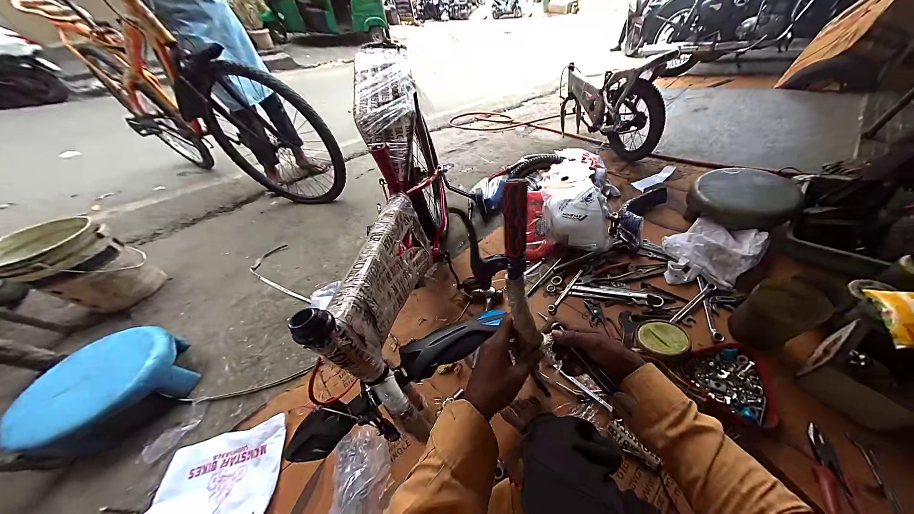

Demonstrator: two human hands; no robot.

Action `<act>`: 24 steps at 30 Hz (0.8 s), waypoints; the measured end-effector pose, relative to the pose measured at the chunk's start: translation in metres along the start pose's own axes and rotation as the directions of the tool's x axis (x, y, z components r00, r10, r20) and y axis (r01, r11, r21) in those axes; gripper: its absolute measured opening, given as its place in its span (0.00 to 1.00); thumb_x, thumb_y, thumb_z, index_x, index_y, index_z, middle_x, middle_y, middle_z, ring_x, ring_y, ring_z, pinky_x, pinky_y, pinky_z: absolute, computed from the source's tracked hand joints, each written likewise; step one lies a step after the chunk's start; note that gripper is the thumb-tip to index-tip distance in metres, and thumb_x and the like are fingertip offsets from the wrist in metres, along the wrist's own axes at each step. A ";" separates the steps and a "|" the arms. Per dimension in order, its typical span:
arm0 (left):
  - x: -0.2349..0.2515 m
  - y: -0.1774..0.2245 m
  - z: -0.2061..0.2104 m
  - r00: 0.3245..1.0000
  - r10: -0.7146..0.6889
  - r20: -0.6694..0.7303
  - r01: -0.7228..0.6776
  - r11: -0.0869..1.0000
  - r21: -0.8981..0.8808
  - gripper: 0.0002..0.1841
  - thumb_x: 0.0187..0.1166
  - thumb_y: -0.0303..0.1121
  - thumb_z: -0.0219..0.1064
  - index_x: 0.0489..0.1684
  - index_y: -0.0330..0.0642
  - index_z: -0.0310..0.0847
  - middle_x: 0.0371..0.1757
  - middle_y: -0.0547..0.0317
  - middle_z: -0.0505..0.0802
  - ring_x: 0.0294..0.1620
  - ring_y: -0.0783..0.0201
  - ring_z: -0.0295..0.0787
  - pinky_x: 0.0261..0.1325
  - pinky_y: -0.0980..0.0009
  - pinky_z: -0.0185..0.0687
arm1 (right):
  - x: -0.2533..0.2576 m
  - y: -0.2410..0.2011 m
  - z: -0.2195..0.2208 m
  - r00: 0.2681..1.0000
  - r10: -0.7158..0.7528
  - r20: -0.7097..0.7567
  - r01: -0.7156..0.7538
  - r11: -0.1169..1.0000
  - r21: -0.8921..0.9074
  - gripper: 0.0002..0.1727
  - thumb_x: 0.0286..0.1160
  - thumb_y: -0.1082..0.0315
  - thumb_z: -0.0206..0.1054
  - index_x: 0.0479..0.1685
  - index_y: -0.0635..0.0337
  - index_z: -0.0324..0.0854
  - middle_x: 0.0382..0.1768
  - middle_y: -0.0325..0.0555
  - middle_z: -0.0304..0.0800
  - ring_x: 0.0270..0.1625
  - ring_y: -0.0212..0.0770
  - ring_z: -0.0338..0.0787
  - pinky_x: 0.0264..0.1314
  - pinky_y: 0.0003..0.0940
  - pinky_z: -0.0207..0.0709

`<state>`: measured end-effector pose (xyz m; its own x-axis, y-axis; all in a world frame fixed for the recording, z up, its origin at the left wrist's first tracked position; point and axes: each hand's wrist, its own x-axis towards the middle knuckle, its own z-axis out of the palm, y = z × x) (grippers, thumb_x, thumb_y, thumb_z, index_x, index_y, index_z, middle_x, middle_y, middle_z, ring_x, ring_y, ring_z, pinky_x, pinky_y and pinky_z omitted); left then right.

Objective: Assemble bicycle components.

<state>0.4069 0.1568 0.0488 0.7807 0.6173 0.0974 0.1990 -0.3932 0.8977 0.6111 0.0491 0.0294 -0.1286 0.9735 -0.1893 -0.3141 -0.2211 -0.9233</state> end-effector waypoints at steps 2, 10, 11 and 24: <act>0.002 -0.012 0.005 0.999 -0.042 -0.027 0.043 0.999 0.018 0.28 0.67 0.36 0.81 0.70 0.45 0.80 0.53 0.61 0.94 0.52 0.67 0.92 0.61 0.60 0.90 | 0.005 0.002 0.000 0.999 0.032 -0.004 -0.033 0.994 -0.100 0.18 0.89 0.51 0.53 0.64 0.50 0.76 0.30 0.39 0.79 0.23 0.29 0.77 0.25 0.23 0.75; -0.004 -0.015 0.023 0.991 -0.045 -0.128 0.065 0.985 0.157 0.18 0.64 0.41 0.82 0.50 0.47 0.89 0.43 0.63 0.95 0.40 0.66 0.93 0.51 0.57 0.93 | -0.009 0.074 -0.013 0.836 0.059 -0.545 -0.046 0.998 0.039 0.28 0.96 0.51 0.40 0.69 0.61 0.79 0.38 0.48 0.92 0.34 0.37 0.89 0.40 0.35 0.84; -0.001 -0.017 0.023 0.988 -0.031 -0.151 0.058 0.982 0.178 0.18 0.65 0.42 0.82 0.50 0.47 0.89 0.43 0.63 0.95 0.41 0.66 0.94 0.51 0.56 0.93 | -0.014 0.088 -0.001 0.800 0.087 -0.593 -0.080 0.996 0.039 0.24 0.96 0.55 0.45 0.64 0.65 0.78 0.37 0.47 0.90 0.34 0.36 0.89 0.40 0.34 0.85; -0.017 -0.007 0.010 0.951 0.001 -0.308 0.053 0.984 0.169 0.17 0.64 0.39 0.83 0.48 0.44 0.88 0.38 0.65 0.95 0.34 0.70 0.94 0.41 0.64 0.95 | -0.119 0.092 0.061 0.994 0.013 -0.105 -0.073 0.803 -0.591 0.26 0.87 0.66 0.57 0.80 0.71 0.71 0.80 0.62 0.76 0.86 0.48 0.71 0.92 0.40 0.56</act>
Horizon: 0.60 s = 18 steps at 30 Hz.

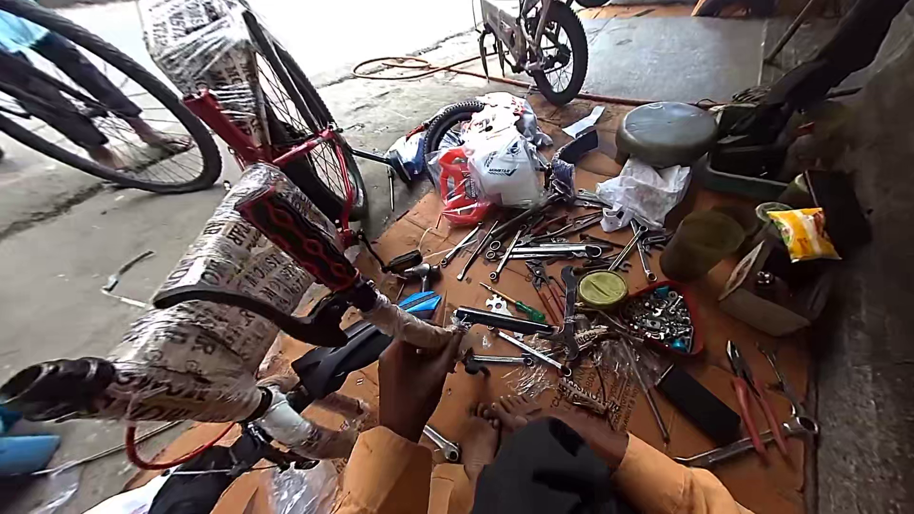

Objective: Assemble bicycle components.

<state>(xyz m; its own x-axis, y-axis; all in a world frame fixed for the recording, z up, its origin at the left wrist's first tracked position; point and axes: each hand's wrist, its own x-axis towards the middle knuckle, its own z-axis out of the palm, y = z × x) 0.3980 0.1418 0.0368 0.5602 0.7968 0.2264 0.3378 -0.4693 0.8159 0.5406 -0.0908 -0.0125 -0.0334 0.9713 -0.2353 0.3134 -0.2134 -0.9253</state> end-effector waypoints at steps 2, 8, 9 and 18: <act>-0.003 -0.001 0.000 1.000 -0.018 -0.006 0.018 1.000 0.013 0.19 0.65 0.40 0.83 0.50 0.42 0.86 0.37 0.64 0.95 0.33 0.69 0.94 0.39 0.63 0.96 | 0.000 0.003 -0.001 0.988 0.148 -0.053 -0.150 0.989 -0.020 0.25 0.86 0.61 0.61 0.76 0.66 0.77 0.74 0.58 0.83 0.80 0.46 0.79 0.86 0.43 0.66; 0.013 0.003 0.013 1.000 0.003 -0.018 -0.002 0.996 0.086 0.20 0.66 0.44 0.83 0.50 0.44 0.86 0.39 0.62 0.95 0.38 0.68 0.94 0.44 0.60 0.93 | 0.061 0.098 0.011 0.949 0.287 0.128 -0.237 0.922 -0.307 0.23 0.84 0.56 0.62 0.72 0.57 0.81 0.70 0.63 0.84 0.76 0.64 0.79 0.79 0.67 0.67; 0.014 0.004 0.014 1.000 0.009 -0.005 -0.008 0.996 0.091 0.20 0.66 0.43 0.83 0.50 0.45 0.86 0.40 0.62 0.95 0.39 0.68 0.94 0.45 0.61 0.94 | 0.068 0.098 0.011 0.935 0.317 0.159 -0.255 0.912 -0.321 0.22 0.86 0.56 0.61 0.72 0.56 0.81 0.68 0.64 0.84 0.74 0.65 0.80 0.75 0.70 0.69; 0.004 -0.006 -0.007 0.997 -0.055 -0.052 0.054 0.998 -0.020 0.19 0.65 0.35 0.83 0.52 0.40 0.86 0.43 0.61 0.96 0.40 0.69 0.95 0.47 0.66 0.96 | 0.084 0.064 -0.002 0.816 0.132 0.562 0.025 0.964 -0.263 0.21 0.76 0.62 0.72 0.68 0.52 0.85 0.79 0.56 0.76 0.79 0.60 0.77 0.76 0.66 0.69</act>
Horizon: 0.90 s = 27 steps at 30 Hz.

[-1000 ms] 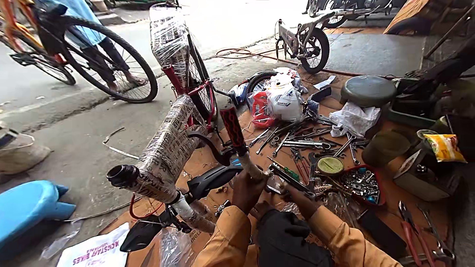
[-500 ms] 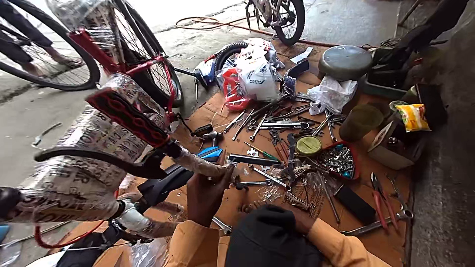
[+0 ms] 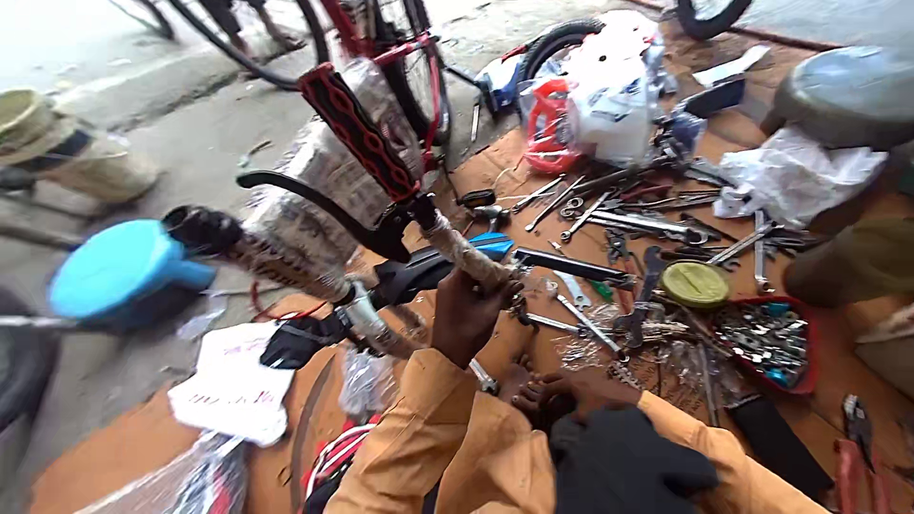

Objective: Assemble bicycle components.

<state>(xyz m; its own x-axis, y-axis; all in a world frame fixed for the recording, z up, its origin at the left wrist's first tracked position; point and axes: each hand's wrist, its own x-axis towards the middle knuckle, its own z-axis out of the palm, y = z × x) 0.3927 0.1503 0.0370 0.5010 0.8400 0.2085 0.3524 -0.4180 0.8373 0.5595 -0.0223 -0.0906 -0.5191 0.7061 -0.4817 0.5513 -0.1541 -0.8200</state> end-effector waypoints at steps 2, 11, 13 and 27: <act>-0.011 -0.001 -0.013 1.000 -0.015 0.005 0.015 0.999 -0.037 0.18 0.65 0.33 0.84 0.50 0.40 0.86 0.42 0.61 0.96 0.39 0.69 0.95 0.43 0.66 0.97 | 0.003 0.002 0.003 0.999 0.017 0.031 -0.018 1.000 0.022 0.25 0.77 0.49 0.73 0.68 0.53 0.85 0.81 0.56 0.74 0.82 0.57 0.74 0.81 0.61 0.66; -0.059 -0.003 -0.040 0.995 -0.095 0.016 0.096 0.991 -0.089 0.22 0.64 0.38 0.83 0.55 0.45 0.86 0.47 0.62 0.96 0.44 0.63 0.96 0.48 0.63 0.97 | 0.016 0.002 -0.006 0.896 0.325 -0.303 -0.307 0.946 0.108 0.23 0.86 0.47 0.55 0.66 0.49 0.84 0.61 0.51 0.91 0.66 0.53 0.89 0.71 0.61 0.77; -0.060 -0.007 -0.041 0.994 -0.106 0.015 0.108 0.985 -0.132 0.25 0.63 0.39 0.84 0.59 0.45 0.84 0.52 0.61 0.95 0.49 0.62 0.95 0.51 0.64 0.95 | 0.015 0.011 -0.012 0.781 0.349 -0.518 -0.341 0.933 0.115 0.23 0.85 0.49 0.57 0.67 0.49 0.85 0.65 0.49 0.89 0.70 0.50 0.87 0.75 0.56 0.77; -0.052 -0.011 -0.045 0.971 -0.161 0.179 0.200 0.953 -0.225 0.30 0.64 0.44 0.84 0.64 0.40 0.84 0.53 0.55 0.94 0.42 0.59 0.95 0.42 0.65 0.95 | -0.017 0.045 -0.052 0.637 0.536 -0.554 -0.611 0.789 0.061 0.24 0.79 0.65 0.59 0.74 0.48 0.80 0.63 0.51 0.89 0.67 0.54 0.88 0.69 0.57 0.79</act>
<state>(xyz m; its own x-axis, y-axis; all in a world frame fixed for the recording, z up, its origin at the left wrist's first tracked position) 0.3275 0.1261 0.0398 0.5705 0.8210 -0.0232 0.2581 -0.1524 0.9540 0.6275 -0.0052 -0.1035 0.3268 0.7504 -0.5746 0.7125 -0.5950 -0.3719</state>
